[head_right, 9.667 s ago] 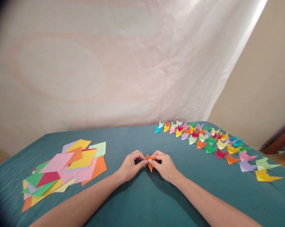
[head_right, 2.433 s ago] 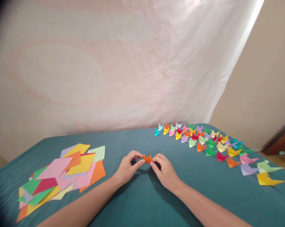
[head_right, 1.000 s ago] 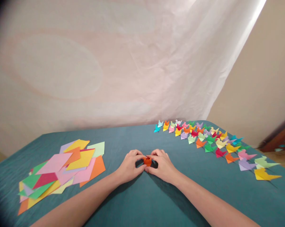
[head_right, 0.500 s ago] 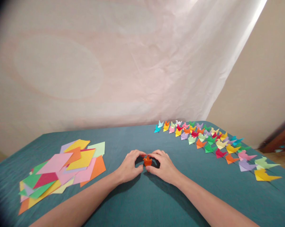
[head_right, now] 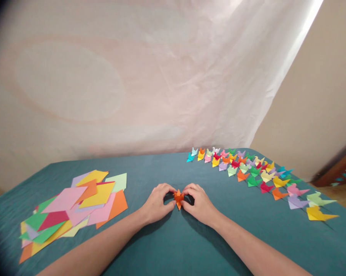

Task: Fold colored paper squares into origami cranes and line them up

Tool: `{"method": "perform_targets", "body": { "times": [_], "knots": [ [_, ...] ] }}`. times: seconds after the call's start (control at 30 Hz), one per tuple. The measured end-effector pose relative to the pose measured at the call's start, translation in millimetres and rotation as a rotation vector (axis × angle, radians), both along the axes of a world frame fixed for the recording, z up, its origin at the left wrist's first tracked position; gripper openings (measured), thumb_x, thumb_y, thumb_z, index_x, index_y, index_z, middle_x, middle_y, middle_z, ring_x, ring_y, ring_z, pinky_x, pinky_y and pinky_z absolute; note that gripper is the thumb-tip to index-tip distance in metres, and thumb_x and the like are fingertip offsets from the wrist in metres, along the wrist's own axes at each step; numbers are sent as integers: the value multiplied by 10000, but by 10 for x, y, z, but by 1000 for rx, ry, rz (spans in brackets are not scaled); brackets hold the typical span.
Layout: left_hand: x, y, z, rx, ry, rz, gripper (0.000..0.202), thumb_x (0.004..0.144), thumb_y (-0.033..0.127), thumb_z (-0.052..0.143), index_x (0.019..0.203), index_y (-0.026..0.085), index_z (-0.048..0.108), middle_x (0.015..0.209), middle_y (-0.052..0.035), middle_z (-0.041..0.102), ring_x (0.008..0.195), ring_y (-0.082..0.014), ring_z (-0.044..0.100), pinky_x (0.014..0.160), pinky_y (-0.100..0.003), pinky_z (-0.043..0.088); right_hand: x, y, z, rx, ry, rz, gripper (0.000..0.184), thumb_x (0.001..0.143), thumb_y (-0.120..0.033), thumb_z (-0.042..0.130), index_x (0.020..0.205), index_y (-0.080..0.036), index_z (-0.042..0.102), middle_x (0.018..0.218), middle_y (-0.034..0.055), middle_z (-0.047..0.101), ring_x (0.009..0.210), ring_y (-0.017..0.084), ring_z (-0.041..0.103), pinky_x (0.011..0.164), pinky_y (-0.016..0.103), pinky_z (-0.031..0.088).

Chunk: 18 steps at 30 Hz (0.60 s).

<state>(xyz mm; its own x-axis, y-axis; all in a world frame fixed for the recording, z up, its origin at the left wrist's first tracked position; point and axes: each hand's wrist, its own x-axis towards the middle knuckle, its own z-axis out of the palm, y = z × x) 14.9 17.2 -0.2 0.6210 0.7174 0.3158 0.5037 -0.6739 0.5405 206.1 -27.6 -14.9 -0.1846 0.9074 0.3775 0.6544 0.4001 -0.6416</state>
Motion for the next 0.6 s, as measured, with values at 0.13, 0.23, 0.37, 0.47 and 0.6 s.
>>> {"method": "perform_targets", "body": {
  "times": [0.13, 0.23, 0.37, 0.47, 0.6],
  "knots": [
    [1, -1, 4, 19, 28, 5, 179, 763, 284, 591, 929, 217, 603, 946, -26, 594, 923, -198, 516, 826, -325, 392, -20, -12, 35, -10, 1, -3, 125, 745, -187, 593, 860, -213, 639, 926, 45, 591, 899, 195, 540, 841, 359, 418],
    [-4, -3, 0, 26, 39, 10, 184, 770, 299, 595, 933, 215, 603, 946, -31, 586, 924, -200, 513, 823, -325, 391, -39, -52, 87, 1, 46, 2, 166, 745, -183, 584, 903, -212, 625, 932, 51, 591, 909, 199, 541, 841, 358, 426],
    [-13, -4, -8, 22, 31, 10, 177, 768, 289, 597, 928, 213, 597, 945, -29, 580, 924, -199, 510, 821, -322, 388, 12, -72, 112, 5, 87, 45, 250, 726, -78, 459, 877, -208, 609, 926, 43, 599, 907, 179, 554, 842, 333, 437],
    [-19, 2, -12, 15, 29, 4, 169, 762, 264, 598, 924, 216, 594, 945, -24, 581, 926, -196, 509, 824, -319, 385, 166, 80, 76, 16, 93, -53, 263, 734, -84, 408, 852, -203, 611, 906, 39, 618, 876, 171, 578, 803, 319, 461],
    [-24, 10, -9, 1, 32, 4, 171, 763, 259, 597, 928, 218, 594, 955, -27, 580, 932, -200, 504, 827, -321, 384, 472, 579, 43, 60, -3, -208, 264, 765, -165, 446, 923, -193, 655, 972, 59, 641, 878, 182, 604, 770, 322, 493]
  ]
}}
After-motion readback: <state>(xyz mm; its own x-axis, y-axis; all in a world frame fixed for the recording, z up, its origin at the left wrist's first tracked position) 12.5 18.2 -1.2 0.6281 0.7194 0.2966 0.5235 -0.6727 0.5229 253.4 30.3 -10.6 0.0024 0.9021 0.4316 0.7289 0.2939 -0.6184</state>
